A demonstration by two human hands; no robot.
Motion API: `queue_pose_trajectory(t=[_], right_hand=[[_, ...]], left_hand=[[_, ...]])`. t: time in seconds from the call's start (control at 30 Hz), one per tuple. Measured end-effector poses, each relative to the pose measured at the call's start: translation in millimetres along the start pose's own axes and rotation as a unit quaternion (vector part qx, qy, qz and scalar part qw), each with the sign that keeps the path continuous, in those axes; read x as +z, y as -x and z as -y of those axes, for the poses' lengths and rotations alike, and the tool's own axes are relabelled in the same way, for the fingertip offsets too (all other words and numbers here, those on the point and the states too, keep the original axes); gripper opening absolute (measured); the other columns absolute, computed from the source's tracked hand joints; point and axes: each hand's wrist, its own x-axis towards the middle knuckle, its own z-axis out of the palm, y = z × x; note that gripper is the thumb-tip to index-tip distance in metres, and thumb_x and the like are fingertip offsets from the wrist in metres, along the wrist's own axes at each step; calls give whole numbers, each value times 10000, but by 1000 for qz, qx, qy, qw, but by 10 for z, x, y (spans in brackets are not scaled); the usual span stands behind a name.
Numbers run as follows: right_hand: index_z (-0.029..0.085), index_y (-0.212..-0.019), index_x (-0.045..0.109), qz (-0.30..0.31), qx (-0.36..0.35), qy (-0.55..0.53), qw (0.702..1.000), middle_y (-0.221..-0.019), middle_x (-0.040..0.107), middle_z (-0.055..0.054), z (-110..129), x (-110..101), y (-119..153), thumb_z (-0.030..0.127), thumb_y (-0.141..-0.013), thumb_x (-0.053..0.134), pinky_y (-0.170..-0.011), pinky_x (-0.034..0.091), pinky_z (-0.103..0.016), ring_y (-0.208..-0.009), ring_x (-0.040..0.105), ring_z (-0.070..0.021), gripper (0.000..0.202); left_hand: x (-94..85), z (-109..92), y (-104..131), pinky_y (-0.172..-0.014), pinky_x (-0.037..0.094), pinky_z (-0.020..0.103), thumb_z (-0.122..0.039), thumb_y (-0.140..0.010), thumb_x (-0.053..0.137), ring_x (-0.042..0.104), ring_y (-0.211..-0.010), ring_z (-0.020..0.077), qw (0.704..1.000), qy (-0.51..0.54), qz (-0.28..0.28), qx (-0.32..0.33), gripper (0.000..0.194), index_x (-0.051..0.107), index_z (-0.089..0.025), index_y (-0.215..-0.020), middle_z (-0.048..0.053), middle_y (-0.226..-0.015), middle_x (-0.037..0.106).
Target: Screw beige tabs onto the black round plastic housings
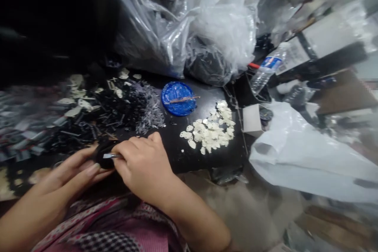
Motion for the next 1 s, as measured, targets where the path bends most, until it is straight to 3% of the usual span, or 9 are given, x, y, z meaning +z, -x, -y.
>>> queue_pose_trajectory(t=[0.07,0.13,0.17,0.23,0.4,0.57,0.7,0.8,1.0], right_hand=[[217,-954,668,-2,32,-17,999,-878,737,22,-99,-121,98,237,-930,536,-757,328,-321,-791,634,-125,136],[235,-987,675,-54,105,4,993,-922,739,9,-280,-264,232,245,-940,508,-783,350,-323,-845,644,-147,173],[224,-975,676,-95,166,42,981,-971,734,-16,-397,-329,301,251,-945,488,-808,360,-338,-903,643,-173,192],[205,-977,670,-115,253,134,951,-1002,726,-54,-647,-423,416,256,-926,487,-804,376,-363,-920,644,-218,197],[190,-840,649,-120,278,170,938,-879,712,-79,-973,-461,495,293,-887,513,-754,372,-373,-782,625,-234,177],[195,-774,599,-121,255,128,951,-759,675,-34,-731,-320,326,264,-852,532,-682,384,-311,-665,584,-178,124],[203,-746,581,-55,169,-12,984,-721,657,4,-353,-93,137,197,-809,570,-703,392,-296,-686,579,-164,64],[207,-748,575,-28,111,-97,989,-715,643,26,-127,41,42,149,-788,584,-686,385,-284,-669,566,-146,71],[210,-881,632,-27,9,-95,995,-874,704,-3,-43,96,9,232,-885,601,-752,352,-325,-797,623,-152,37]], left_hand=[[34,-10,11,-920,532,300,-391,-702,765,634,-1111,270,1000,12,-14,-23,370,682,-296,-1050,16,-1157,716],[60,-20,25,-945,525,337,-394,-706,762,621,-1135,282,999,30,-21,-31,374,670,-295,-1054,18,-1170,713],[66,-21,30,-948,526,356,-390,-708,762,614,-1146,291,998,37,-25,-33,388,659,-290,-1069,23,-1177,711],[66,-17,27,-949,529,373,-391,-710,763,612,-1149,302,998,36,-29,-39,429,640,-277,-1104,35,-1178,711],[42,23,-2,-990,496,349,-413,-755,720,651,-1095,277,999,42,-17,-20,398,639,-268,-1116,38,-1186,710],[71,38,33,-1016,477,391,-391,-758,730,659,-1077,273,993,108,-29,-23,401,641,-256,-1125,41,-1153,724],[130,13,90,-1000,493,401,-370,-778,718,573,-1199,284,986,165,9,-15,354,659,-248,-1106,41,-1242,674],[132,-30,102,-994,490,384,-333,-860,629,598,-1163,248,981,190,28,-1,261,655,-232,-1099,50,-1208,687],[40,-140,88,-892,539,328,-288,-896,579,677,-996,200,975,222,9,-14,215,630,-200,-1085,60,-1083,727]])
